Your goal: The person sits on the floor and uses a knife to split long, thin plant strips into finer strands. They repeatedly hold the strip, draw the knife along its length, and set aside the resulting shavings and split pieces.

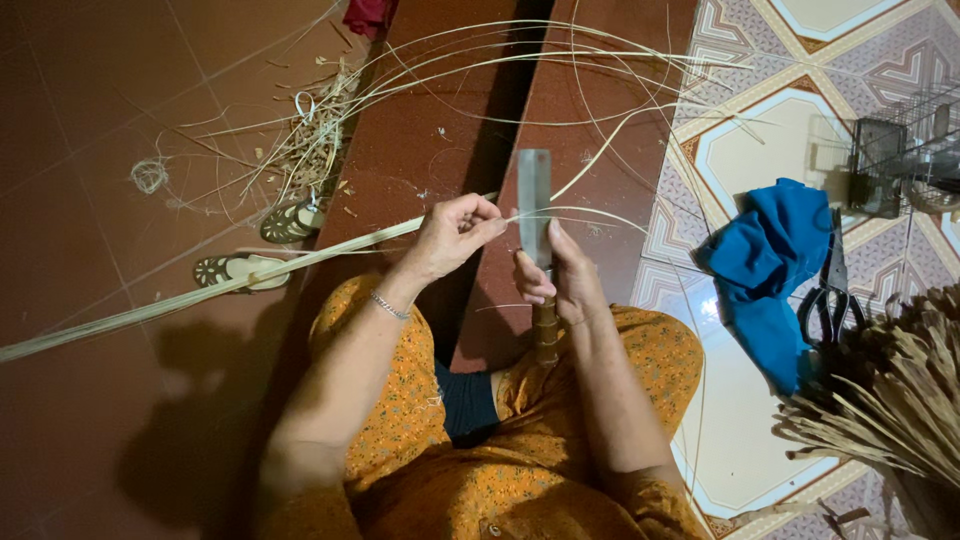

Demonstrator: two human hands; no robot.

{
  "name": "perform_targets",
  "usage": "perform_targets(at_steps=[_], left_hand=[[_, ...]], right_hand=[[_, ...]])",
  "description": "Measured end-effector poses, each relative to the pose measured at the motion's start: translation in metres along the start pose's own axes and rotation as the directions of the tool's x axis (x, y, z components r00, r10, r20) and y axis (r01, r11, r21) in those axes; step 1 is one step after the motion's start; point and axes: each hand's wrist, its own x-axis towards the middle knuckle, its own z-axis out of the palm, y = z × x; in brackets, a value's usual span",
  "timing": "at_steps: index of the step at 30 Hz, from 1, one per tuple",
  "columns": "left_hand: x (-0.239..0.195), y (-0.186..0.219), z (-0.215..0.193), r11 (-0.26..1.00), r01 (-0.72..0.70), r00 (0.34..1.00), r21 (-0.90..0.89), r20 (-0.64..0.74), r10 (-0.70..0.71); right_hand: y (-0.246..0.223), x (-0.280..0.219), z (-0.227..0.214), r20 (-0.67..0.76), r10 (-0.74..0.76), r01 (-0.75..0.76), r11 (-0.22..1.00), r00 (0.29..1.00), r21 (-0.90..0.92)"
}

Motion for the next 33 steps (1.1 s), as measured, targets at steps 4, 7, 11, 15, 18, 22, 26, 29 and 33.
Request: perform_targets(at_steps=[4, 7, 11, 15, 18, 22, 26, 29, 33], left_hand=[[-0.007, 0.023, -0.008, 1.0, -0.014, 1.0, 0.016, 0.013, 0.014], [-0.017, 0.046, -0.014, 0.986, -0.165, 0.986, 0.019, 0.026, 0.165], [-0.031, 0.069, -0.02, 0.956, -0.29, 0.955, -0.049, 0.057, 0.292], [-0.036, 0.078, -0.02, 0.973, -0.231, 0.972, 0.028, 0.045, 0.229], [-0.033, 0.083, -0.016, 0.959, -0.276, 0.961, 0.064, -0.005, 0.277], [-0.033, 0.093, -0.006, 0.836, -0.405, 0.865, 0.371, -0.141, 0.482], [-0.024, 0.103, 0.011, 0.517, -0.489, 0.778, 0.702, 0.082, 0.623], [-0.009, 0.107, 0.011, 0.412, -0.461, 0.847, 0.786, 0.251, 0.469], [0.021, 0.111, 0.008, 0.403, -0.477, 0.875, 0.781, 0.381, 0.297]], right_hand=[[-0.004, -0.008, 0.014, 0.026, -0.084, 0.087, 0.988, 0.996, -0.128], [-0.005, -0.019, 0.03, 0.088, -0.098, 0.109, 0.987, 0.991, -0.122], [-0.007, -0.041, 0.045, 0.166, -0.077, 0.077, 0.997, 0.983, 0.009], [-0.008, -0.044, 0.047, 0.227, -0.032, 0.01, 0.995, 0.973, 0.1], [-0.005, -0.037, 0.042, 0.103, -0.058, 0.06, 0.998, 0.993, -0.018], [-0.002, -0.025, 0.029, -0.093, -0.145, 0.121, 0.966, 0.985, -0.229], [0.006, -0.008, 0.017, -0.156, -0.116, 0.07, 0.959, 0.981, -0.273], [0.012, -0.004, 0.011, -0.193, -0.059, -0.001, 0.956, 0.979, -0.295], [0.011, -0.003, 0.008, -0.222, 0.022, -0.081, 0.962, 0.975, -0.262]])
